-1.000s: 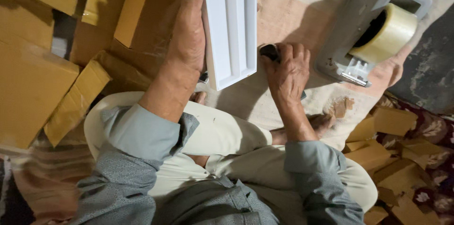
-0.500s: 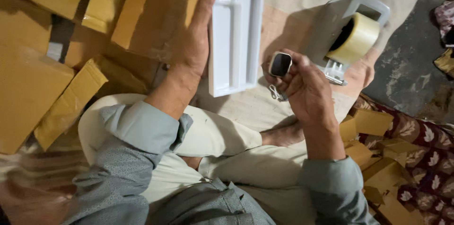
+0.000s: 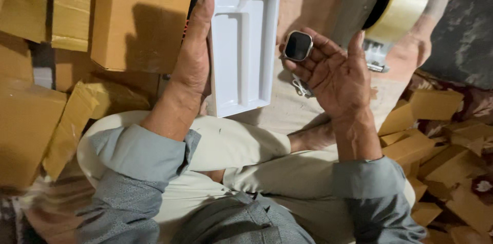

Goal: The person sits on the floor and packs smartwatches into cardboard boxes. They place the watch, strap, and charging cable into a white tray, insert the tray into a product box, then place the product box into a shipping box and seal it with tape. The process is repeated for a second unit.

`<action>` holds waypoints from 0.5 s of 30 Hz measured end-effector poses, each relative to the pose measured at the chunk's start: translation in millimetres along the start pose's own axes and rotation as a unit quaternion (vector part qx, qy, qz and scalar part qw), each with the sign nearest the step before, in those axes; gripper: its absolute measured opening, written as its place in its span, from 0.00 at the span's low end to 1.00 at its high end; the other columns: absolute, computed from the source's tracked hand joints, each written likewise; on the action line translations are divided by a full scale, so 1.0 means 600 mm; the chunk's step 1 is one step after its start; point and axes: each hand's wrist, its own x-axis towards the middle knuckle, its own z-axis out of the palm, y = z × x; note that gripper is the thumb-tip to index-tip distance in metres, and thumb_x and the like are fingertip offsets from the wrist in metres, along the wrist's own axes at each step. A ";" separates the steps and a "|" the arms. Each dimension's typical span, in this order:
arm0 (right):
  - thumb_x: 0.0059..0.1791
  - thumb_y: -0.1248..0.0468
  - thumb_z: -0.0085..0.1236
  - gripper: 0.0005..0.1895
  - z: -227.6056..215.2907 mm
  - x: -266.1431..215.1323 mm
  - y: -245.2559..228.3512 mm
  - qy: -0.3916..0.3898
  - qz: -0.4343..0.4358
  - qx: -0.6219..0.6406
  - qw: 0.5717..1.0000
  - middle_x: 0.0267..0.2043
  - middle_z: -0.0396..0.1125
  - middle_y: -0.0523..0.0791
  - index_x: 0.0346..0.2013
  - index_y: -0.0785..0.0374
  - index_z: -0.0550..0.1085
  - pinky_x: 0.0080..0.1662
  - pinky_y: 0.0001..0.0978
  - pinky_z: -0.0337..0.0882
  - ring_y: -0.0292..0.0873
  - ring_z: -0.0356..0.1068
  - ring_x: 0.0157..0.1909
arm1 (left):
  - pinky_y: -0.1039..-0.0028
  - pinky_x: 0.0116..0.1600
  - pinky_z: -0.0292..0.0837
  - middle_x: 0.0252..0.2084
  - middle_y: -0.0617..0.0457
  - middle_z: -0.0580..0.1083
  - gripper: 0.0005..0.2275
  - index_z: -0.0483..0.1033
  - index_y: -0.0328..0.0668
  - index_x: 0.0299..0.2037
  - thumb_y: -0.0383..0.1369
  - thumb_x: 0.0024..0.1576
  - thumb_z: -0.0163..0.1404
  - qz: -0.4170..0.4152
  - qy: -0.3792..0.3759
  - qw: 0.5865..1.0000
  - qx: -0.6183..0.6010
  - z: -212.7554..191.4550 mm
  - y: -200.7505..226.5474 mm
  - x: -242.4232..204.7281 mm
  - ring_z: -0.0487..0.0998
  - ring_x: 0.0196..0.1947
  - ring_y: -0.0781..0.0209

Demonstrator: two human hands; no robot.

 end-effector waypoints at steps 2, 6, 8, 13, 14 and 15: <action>0.57 0.34 0.29 0.46 0.002 -0.003 -0.001 0.003 0.000 -0.009 1.000 0.64 0.67 0.61 0.68 0.73 0.65 0.68 0.48 0.70 0.56 0.69 0.68 | 0.64 0.55 0.82 0.49 0.38 0.78 0.30 0.68 0.30 0.66 0.54 0.69 0.40 0.008 -0.017 1.000 0.014 0.005 0.006 -0.004 0.83 0.47 0.52; 0.58 0.33 0.29 0.46 0.005 -0.008 -0.001 -0.011 -0.003 -0.002 1.000 0.63 0.67 0.61 0.68 0.73 0.66 0.68 0.47 0.71 0.55 0.70 0.65 | 0.65 0.55 0.82 0.49 0.38 0.79 0.33 0.68 0.30 0.66 0.56 0.68 0.39 -0.015 -0.046 0.999 -0.009 0.014 0.011 -0.010 0.84 0.47 0.53; 0.58 0.34 0.29 0.46 0.004 -0.010 0.001 -0.015 -0.012 0.000 1.000 0.61 0.67 0.61 0.67 0.73 0.67 0.66 0.46 0.72 0.54 0.70 0.64 | 0.64 0.55 0.82 0.49 0.38 0.78 0.34 0.68 0.30 0.68 0.57 0.67 0.38 -0.024 -0.042 0.999 -0.014 0.016 0.010 -0.011 0.83 0.47 0.52; 0.58 0.34 0.29 0.45 0.000 -0.016 -0.001 -0.016 -0.019 -0.006 1.000 0.60 0.67 0.61 0.67 0.73 0.67 0.66 0.46 0.72 0.54 0.71 0.63 | 0.65 0.53 0.84 0.48 0.38 0.79 0.35 0.68 0.31 0.67 0.59 0.66 0.38 -0.009 -0.056 0.998 0.021 0.016 0.005 -0.011 0.84 0.46 0.52; 0.58 0.34 0.29 0.45 0.000 -0.016 -0.001 -0.016 -0.018 -0.001 1.000 0.61 0.67 0.61 0.67 0.73 0.67 0.66 0.46 0.72 0.54 0.71 0.63 | 0.65 0.52 0.85 0.48 0.38 0.79 0.34 0.68 0.31 0.66 0.59 0.66 0.38 -0.001 -0.065 0.998 0.024 0.016 0.005 -0.011 0.85 0.46 0.52; 0.58 0.34 0.29 0.46 0.000 -0.016 -0.002 -0.016 -0.020 -0.009 1.000 0.60 0.67 0.61 0.67 0.73 0.67 0.66 0.46 0.72 0.55 0.70 0.63 | 0.66 0.52 0.85 0.47 0.38 0.80 0.34 0.68 0.31 0.65 0.59 0.67 0.38 0.007 -0.074 0.997 0.027 0.016 0.005 -0.009 0.85 0.45 0.53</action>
